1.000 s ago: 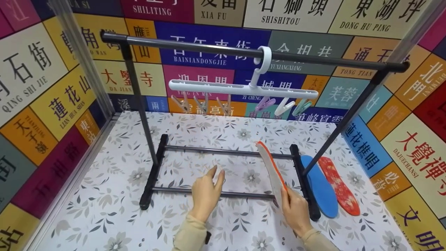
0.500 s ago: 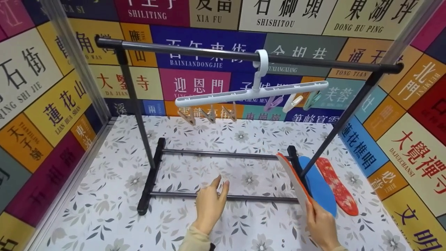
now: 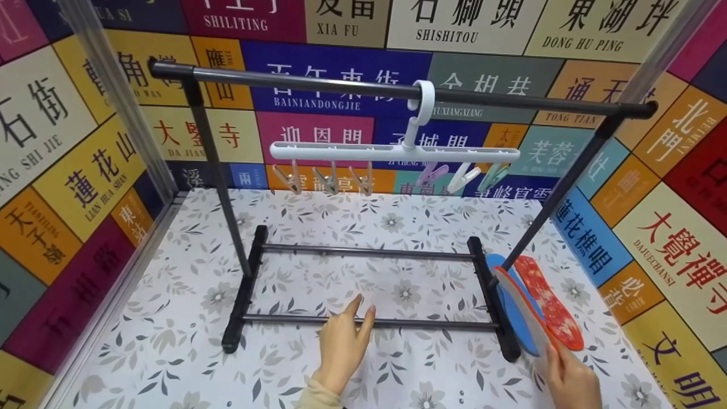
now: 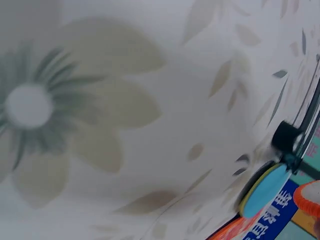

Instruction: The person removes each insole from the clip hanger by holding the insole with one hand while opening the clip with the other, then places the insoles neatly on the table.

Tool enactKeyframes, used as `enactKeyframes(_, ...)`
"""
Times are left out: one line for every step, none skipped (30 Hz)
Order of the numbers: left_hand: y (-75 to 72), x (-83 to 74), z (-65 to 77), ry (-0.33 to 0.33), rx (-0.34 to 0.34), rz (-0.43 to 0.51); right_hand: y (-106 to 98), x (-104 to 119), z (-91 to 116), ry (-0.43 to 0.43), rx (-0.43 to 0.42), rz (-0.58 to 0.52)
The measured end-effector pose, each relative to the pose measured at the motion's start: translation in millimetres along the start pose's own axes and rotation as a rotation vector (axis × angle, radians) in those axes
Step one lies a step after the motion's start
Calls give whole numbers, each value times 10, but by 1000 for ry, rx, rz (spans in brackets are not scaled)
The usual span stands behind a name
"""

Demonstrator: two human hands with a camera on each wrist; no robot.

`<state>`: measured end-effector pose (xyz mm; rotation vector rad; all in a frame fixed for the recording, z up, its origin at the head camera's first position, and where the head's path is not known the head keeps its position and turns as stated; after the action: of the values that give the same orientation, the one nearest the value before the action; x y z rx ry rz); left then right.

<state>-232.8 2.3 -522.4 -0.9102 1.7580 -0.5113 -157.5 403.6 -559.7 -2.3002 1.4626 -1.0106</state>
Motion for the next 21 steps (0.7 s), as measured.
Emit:
enactKeyframes(1,0,4,1,2,0,-23,-36,5,5,-7,8)
enactKeyframes(2,0,6,4,0,-1,-43,-77,11,5,-11,17)
enactKeyframes(3,0,8,7,1,0,-61,-117,18,13,-11,28)
enactKeyframes(3,0,10,9,1,-1,-76,-156,26,21,-10,38)
enactKeyframes(2,0,11,11,1,-3,-88,-194,33,29,-9,48)
enactKeyframes(3,2,11,13,-1,-5,-98,-232,42,38,-4,59)
enactKeyframes(2,5,11,14,0,-6,-108,-267,52,44,-3,64)
enactKeyframes(0,8,11,14,-1,-7,-116,-301,57,57,2,74)
enactKeyframes(-2,12,12,14,-1,-8,-125,-328,57,77,9,87)
enactKeyframes(-4,16,13,13,1,-9,-133,-356,53,103,23,101)
enactKeyframes(-5,20,13,13,2,-7,-141,-384,46,134,40,119)
enactKeyframes(-7,26,13,11,1,-7,-149,-411,33,165,56,136)
enactKeyframes(-9,31,13,7,5,-7,-157,-436,16,203,79,153)
enactKeyframes(-11,37,13,4,7,-7,-165,-464,-4,228,97,167)
enactKeyframes(-12,42,13,0,17,-3,-170,-495,-25,248,118,178)
enactKeyframes(-13,48,13,-5,23,-3,-174,-528,-50,268,142,191)
enactKeyframes(-15,52,13,-6,20,-5,-176,-560,-77,282,161,201)
enactKeyframes(-18,57,13,-8,18,-8,-175,-594,-108,292,186,209)
enactKeyframes(-20,61,14,-11,19,-7,-171,-631,-142,306,219,217)
enactKeyframes(-23,65,14,-11,18,-8,-164,-666,-175,318,252,228)
enactKeyframes(-24,70,14,-11,17,-9,-152,-701,-209,339,292,241)
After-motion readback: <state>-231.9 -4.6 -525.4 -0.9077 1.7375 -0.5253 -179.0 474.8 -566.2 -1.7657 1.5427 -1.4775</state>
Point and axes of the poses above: each hand's wrist, its own z-axis away from the middle knuckle, its own y-axis out of the palm, x = y × z, the point moved 3 cm from there along -z, towards the middle knuckle, and after that the axes turned 7 degrees about -z, right-handed, at the moved point
